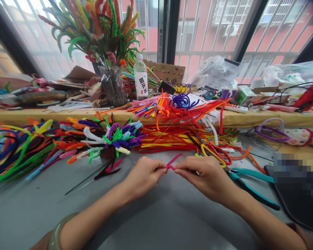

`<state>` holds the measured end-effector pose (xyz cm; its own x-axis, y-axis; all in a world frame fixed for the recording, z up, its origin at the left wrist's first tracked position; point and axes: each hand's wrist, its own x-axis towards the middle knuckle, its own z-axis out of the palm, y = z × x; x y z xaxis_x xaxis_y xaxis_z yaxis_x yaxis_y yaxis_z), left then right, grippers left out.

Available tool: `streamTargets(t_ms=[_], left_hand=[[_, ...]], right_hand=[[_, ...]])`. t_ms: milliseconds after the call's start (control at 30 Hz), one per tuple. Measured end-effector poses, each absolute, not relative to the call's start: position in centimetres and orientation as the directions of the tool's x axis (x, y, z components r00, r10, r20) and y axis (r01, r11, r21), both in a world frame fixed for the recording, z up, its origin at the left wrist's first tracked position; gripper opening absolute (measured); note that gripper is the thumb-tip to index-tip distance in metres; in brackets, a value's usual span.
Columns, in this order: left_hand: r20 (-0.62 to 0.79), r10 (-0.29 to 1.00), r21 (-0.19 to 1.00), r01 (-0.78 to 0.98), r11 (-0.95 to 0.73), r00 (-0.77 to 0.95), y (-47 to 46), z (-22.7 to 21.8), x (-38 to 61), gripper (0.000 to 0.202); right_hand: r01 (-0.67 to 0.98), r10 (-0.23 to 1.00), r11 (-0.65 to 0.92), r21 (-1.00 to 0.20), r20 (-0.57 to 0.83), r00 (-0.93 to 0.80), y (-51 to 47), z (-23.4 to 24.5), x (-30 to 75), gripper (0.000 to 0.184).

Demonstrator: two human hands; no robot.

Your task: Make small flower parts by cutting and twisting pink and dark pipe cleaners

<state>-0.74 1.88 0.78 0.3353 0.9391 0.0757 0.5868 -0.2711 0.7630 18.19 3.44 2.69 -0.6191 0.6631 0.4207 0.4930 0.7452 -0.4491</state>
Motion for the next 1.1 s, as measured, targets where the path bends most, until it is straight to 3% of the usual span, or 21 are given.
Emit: streamTargets(t_ms=[100, 200, 300, 367, 567, 633, 833, 967, 1100], left_hand=[[-0.009, 0.954, 0.911, 0.395, -0.116, 0.301, 2.3, 1.0, -1.3, 0.024], [-0.064, 0.92, 0.971, 0.235, -0.032, 0.388, 2.4, 1.4, -1.8, 0.024], [-0.14, 0.846, 0.973, 0.229, 0.021, 0.515, 2.0, 1.8, -1.9, 0.023], [-0.176, 0.8, 0.955, 0.296, -0.002, 0.574, 1.7, 1.8, -1.7, 0.023], [-0.021, 0.831, 0.731, 0.576, -0.367, 0.556, 1.5, 1.3, -0.9, 0.021], [-0.001, 0.876, 0.708, 0.619, -0.34, 0.483, 1.8, 1.2, -1.0, 0.023], [-0.073, 0.933, 0.88, 0.464, -0.106, 0.352, 2.7, 1.0, -1.8, 0.022], [0.043, 0.942, 0.859, 0.469, -0.205, 0.333, 2.5, 0.8, -1.3, 0.02], [0.184, 0.942, 0.74, 0.592, -0.32, 0.279, 2.2, 0.7, -0.8, 0.018]], right_hand=[[0.469, 0.706, 0.691, -0.55, 0.374, -0.602, 3.4, 2.3, 18.1, 0.018], [0.438, 0.759, 0.553, -0.709, 0.21, -0.617, 4.2, 2.0, 18.3, 0.024], [0.409, 0.739, 0.421, -0.809, 0.044, -0.673, 5.3, 2.0, 18.7, 0.03], [0.394, 0.702, 0.419, -0.818, 0.017, -0.712, 5.8, 2.2, 19.0, 0.03], [0.486, 0.7, 0.619, -0.616, 0.153, -0.698, 5.2, 2.8, 18.7, 0.021], [0.506, 0.709, 0.648, -0.569, 0.209, -0.673, 4.5, 2.9, 18.4, 0.019], [0.485, 0.774, 0.59, -0.646, 0.281, -0.568, 3.6, 2.6, 17.9, 0.019], [0.501, 0.81, 0.555, -0.664, 0.295, -0.507, 3.8, 2.3, 17.7, 0.018], [0.519, 0.827, 0.541, -0.662, 0.307, -0.471, 3.7, 2.1, 17.3, 0.017]])
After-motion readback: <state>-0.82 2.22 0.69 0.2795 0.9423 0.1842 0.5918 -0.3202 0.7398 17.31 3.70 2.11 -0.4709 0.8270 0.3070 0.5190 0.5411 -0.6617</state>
